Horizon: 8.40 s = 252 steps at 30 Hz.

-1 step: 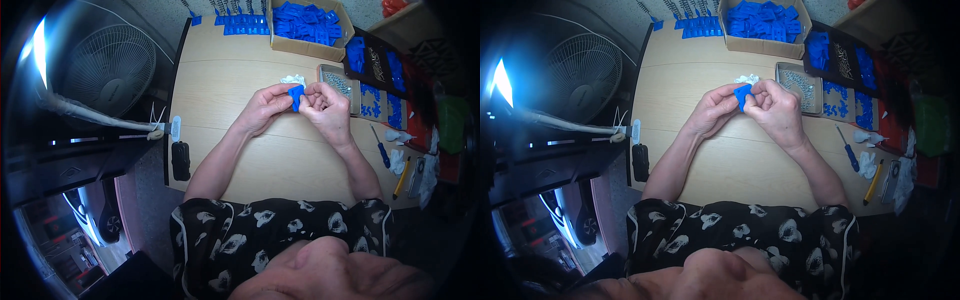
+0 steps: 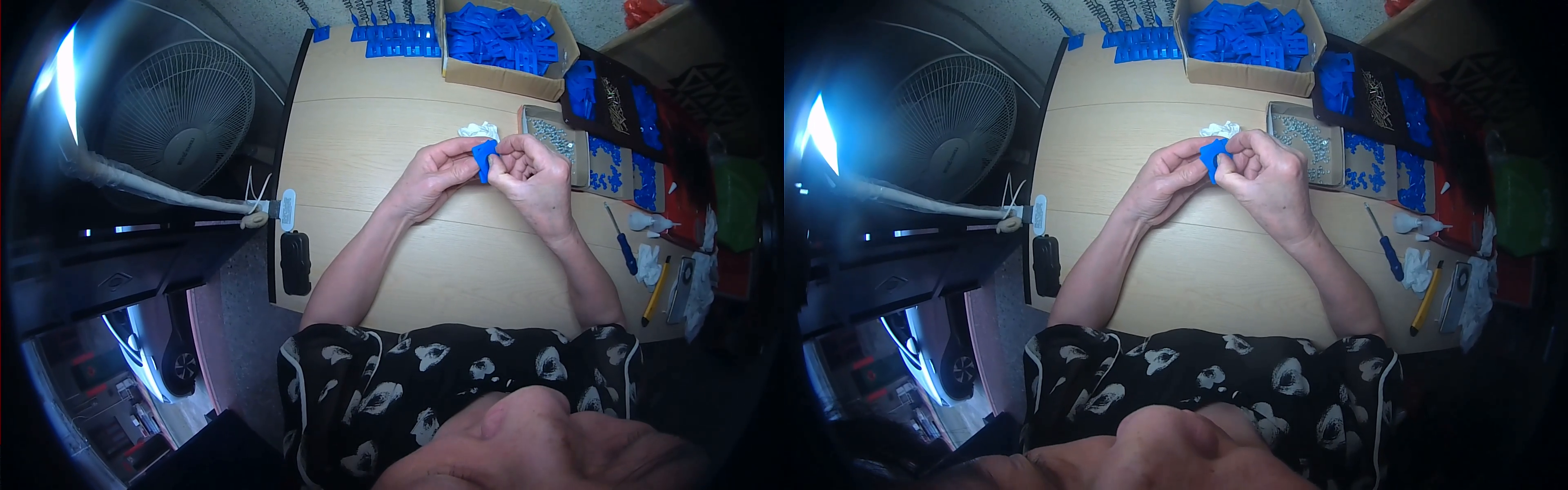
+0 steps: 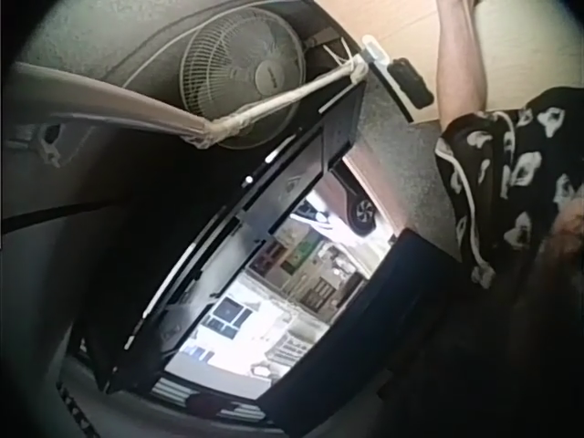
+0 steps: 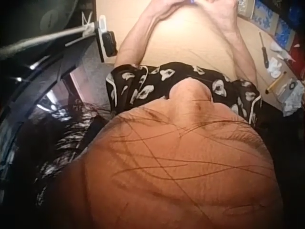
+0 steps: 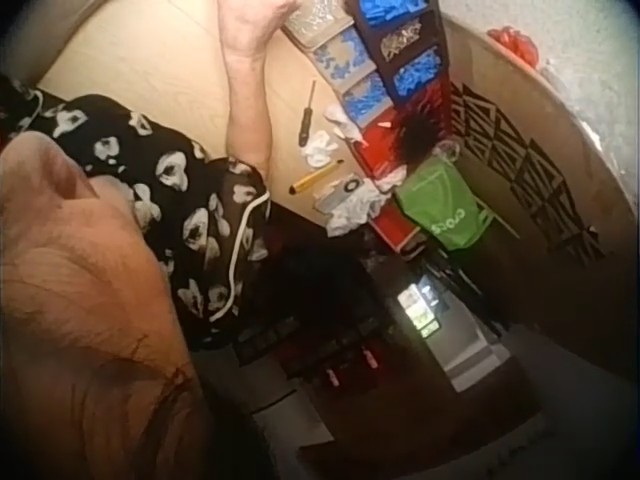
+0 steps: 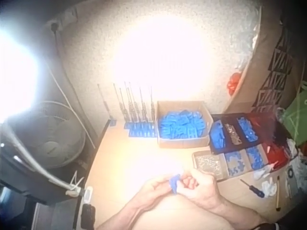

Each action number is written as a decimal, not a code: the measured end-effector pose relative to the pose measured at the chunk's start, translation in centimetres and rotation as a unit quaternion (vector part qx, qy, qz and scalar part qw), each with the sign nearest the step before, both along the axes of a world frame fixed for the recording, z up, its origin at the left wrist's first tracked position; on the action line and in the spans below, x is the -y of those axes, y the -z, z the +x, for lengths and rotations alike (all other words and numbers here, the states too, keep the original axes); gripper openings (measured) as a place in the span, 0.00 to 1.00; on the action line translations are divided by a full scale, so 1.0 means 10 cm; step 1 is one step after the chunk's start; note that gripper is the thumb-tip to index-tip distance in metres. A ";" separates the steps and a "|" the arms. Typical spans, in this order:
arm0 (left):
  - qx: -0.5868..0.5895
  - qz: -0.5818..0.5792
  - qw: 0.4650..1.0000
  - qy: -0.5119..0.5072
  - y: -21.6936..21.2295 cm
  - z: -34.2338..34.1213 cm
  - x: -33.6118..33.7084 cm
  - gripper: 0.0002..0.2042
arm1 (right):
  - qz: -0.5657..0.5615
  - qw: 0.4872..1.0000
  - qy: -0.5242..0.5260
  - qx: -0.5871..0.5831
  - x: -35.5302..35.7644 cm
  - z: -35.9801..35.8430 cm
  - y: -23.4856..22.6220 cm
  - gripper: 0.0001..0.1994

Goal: The person assembles small blue plastic blocks and white plastic pins at a workbench using glue and a utility knife.

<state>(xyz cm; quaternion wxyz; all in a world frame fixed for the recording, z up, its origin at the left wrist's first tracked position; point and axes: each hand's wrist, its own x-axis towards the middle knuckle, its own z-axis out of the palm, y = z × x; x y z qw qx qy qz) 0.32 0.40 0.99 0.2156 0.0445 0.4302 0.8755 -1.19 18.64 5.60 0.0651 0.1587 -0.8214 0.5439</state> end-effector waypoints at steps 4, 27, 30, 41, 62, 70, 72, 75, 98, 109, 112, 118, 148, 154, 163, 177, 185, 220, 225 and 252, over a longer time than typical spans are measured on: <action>-0.006 -0.011 1.000 0.008 0.01 0.00 0.01 0.22 | 0.027 0.999 -0.008 0.025 -0.03 -0.01 -0.03 0.07; 0.006 -0.064 0.998 0.007 0.00 0.00 0.03 0.19 | 0.079 0.994 -0.048 0.054 -0.13 -0.14 -0.09 0.13; 0.001 -0.043 0.999 0.008 -0.01 0.00 0.02 0.19 | 0.094 0.993 -0.075 -0.004 -0.14 -0.16 -0.11 0.13; 0.018 -0.035 0.999 0.031 -0.02 0.00 0.06 0.19 | 0.109 0.975 -0.169 -0.093 -0.21 -0.31 -0.12 0.10; 0.025 -0.039 0.999 -0.006 -0.11 0.04 0.04 0.19 | -0.531 0.719 -0.279 0.350 -0.51 -0.07 0.28 0.28; 0.048 -0.081 0.995 -0.011 -0.14 0.31 -0.01 0.19 | -0.577 0.676 -0.302 0.345 -0.65 0.06 0.38 0.21; 0.053 -0.087 0.995 -0.018 -0.12 0.38 -0.03 0.19 | -0.571 0.682 -0.302 0.342 -0.66 0.09 0.39 0.21; 0.052 -0.178 0.982 -0.027 -0.08 0.48 -0.06 0.18 | -0.570 0.683 -0.310 0.336 -0.64 0.17 0.35 0.23; 0.033 -0.105 0.991 -0.072 -0.50 0.97 -0.75 0.12 | -0.481 0.795 -0.269 0.256 -0.61 0.46 0.37 0.28; 0.135 -0.015 0.990 -0.034 -0.47 1.03 -0.73 0.09 | -0.478 0.802 -0.266 0.239 -0.59 0.59 0.50 0.30; 0.140 -0.009 0.990 -0.031 -0.39 1.06 -0.69 0.09 | -0.470 0.800 -0.268 0.259 -0.58 0.61 0.53 0.29; 0.129 -0.030 0.989 -0.068 -0.43 0.97 -0.50 0.07 | -0.386 0.848 -0.249 0.265 -0.53 0.50 0.26 0.21; 0.124 -0.010 0.924 -0.361 -0.18 0.51 0.15 0.04 | -0.270 0.932 -0.133 0.201 0.56 0.07 0.22 0.21; 0.112 -0.013 0.928 -0.354 -0.17 0.54 0.13 0.03 | -0.278 0.931 -0.133 0.194 0.58 0.09 0.29 0.18; 0.106 -0.033 0.936 -0.333 -0.17 0.55 0.08 0.03 | -0.238 0.956 -0.086 0.147 0.56 0.13 0.32 0.12; 0.101 -0.034 0.941 -0.322 -0.16 0.58 0.07 0.02 | -0.239 0.942 -0.086 0.219 0.38 0.08 0.12 0.13; 0.088 -0.062 0.941 -0.321 -0.13 0.58 0.04 0.03 | -0.232 0.962 -0.083 0.117 0.45 0.13 0.25 0.09; 0.095 -0.383 0.899 -0.190 -0.17 0.50 0.28 0.06 | -0.073 0.978 -0.035 0.191 -0.89 0.51 0.32 0.14; 0.078 -0.470 0.858 -0.191 -0.22 0.52 0.27 0.07 | -0.060 0.982 -0.025 0.178 -0.94 0.63 0.43 0.15; -0.261 -0.613 0.739 -0.099 -0.20 0.55 -0.51 0.39 | -0.034 0.994 -0.059 0.091 -1.04 0.66 0.55 0.12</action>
